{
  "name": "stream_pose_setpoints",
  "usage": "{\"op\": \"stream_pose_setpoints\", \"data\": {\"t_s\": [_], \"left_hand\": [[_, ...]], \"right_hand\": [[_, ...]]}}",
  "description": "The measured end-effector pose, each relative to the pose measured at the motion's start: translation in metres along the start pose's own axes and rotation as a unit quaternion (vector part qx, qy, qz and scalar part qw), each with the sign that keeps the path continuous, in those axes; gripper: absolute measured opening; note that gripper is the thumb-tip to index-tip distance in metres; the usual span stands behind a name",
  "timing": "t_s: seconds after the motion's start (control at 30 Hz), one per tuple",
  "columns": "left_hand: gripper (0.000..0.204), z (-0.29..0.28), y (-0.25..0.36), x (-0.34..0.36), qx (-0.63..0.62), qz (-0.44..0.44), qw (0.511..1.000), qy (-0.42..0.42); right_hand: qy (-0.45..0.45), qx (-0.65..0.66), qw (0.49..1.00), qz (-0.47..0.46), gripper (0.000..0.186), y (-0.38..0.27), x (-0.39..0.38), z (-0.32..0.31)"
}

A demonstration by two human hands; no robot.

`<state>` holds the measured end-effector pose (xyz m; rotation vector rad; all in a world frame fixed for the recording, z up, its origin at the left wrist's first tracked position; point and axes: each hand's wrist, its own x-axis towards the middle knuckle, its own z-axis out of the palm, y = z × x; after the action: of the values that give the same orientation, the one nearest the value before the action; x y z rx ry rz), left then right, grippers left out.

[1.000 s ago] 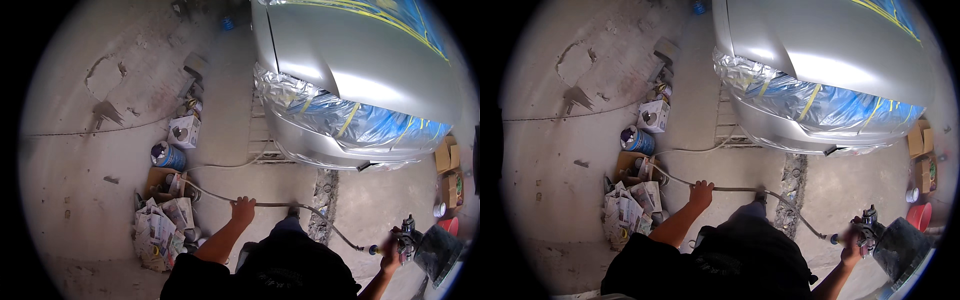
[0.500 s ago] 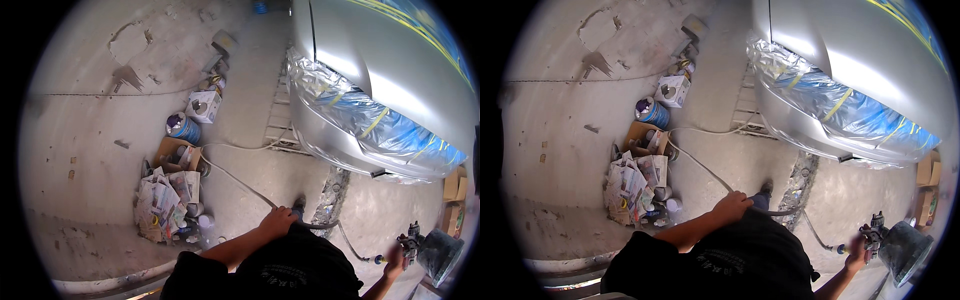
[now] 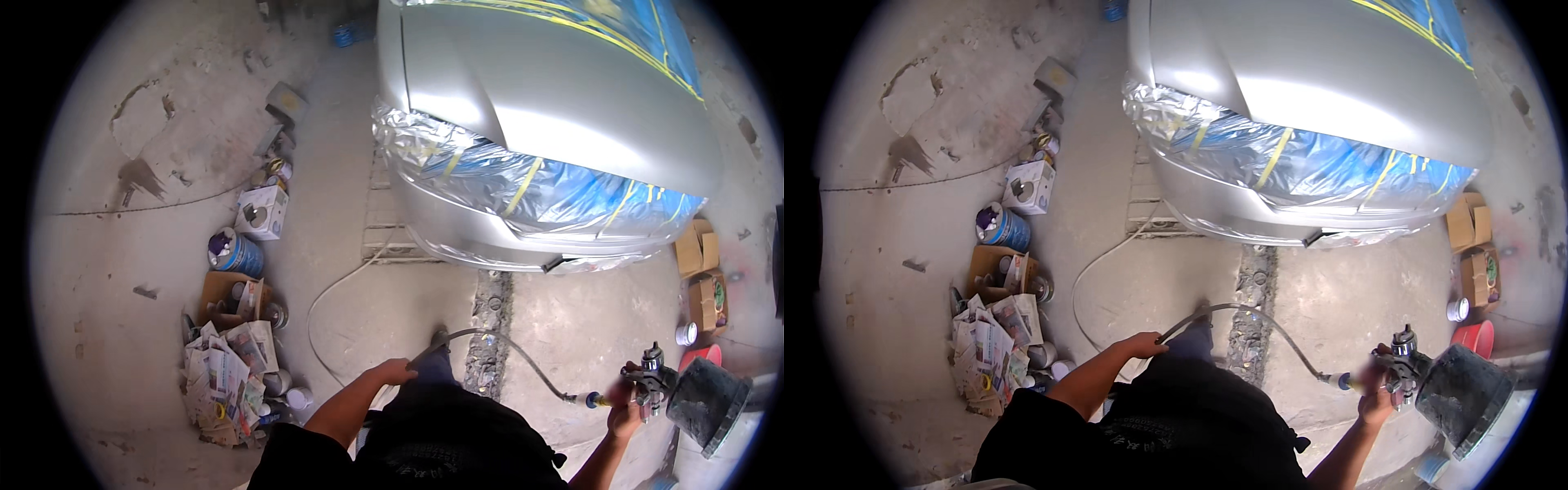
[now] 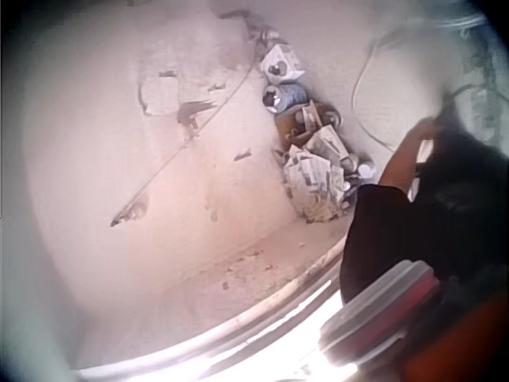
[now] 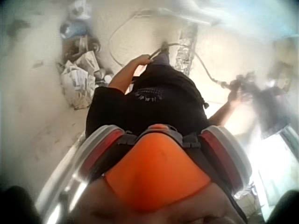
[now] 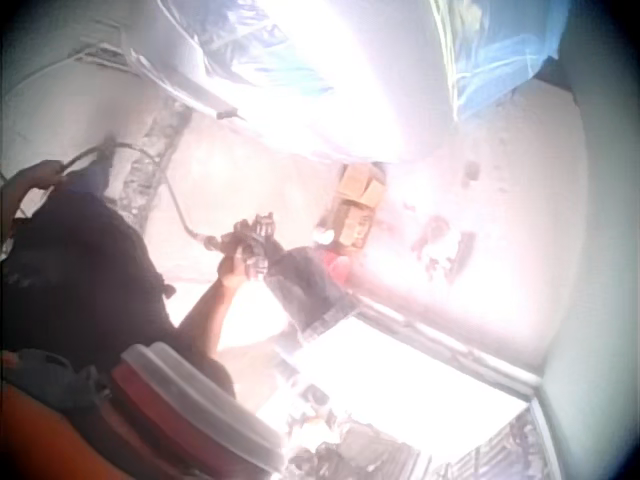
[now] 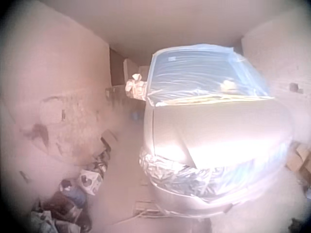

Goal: The person uses a spray gun to apply paint to the front of a silver car that is partially masked with plastic sheeting and tape. The person moves around the vehicle, spraying the hood, front bumper, and side panels in steady passes.

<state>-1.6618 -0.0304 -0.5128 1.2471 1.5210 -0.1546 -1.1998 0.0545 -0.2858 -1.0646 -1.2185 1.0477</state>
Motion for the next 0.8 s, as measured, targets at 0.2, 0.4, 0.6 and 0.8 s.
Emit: {"op": "stream_pose_setpoints", "data": {"t_s": [0.2, 0.4, 0.6, 0.8], "left_hand": [[0.059, -0.056, 0.065, 0.029, -0.054, 0.117, 0.986, 0.101], [0.044, -0.139, 0.244, 0.044, -0.438, 0.327, 0.836, 0.051], [0.060, -0.212, 0.390, 0.082, -0.632, 0.390, 0.670, 0.025], [0.054, -0.224, 0.450, 0.102, -0.694, 0.403, 0.597, 0.025]], "right_hand": [[0.050, 0.009, 0.997, 0.061, 0.065, 0.016, -0.014, 0.019], [0.028, -0.063, 0.996, 0.056, 0.061, 0.065, -0.019, 0.031], [0.018, -0.130, 0.989, 0.067, 0.048, 0.060, 0.008, 0.048], [0.024, -0.083, 0.993, 0.084, 0.033, 0.029, 0.058, 0.068]]}}
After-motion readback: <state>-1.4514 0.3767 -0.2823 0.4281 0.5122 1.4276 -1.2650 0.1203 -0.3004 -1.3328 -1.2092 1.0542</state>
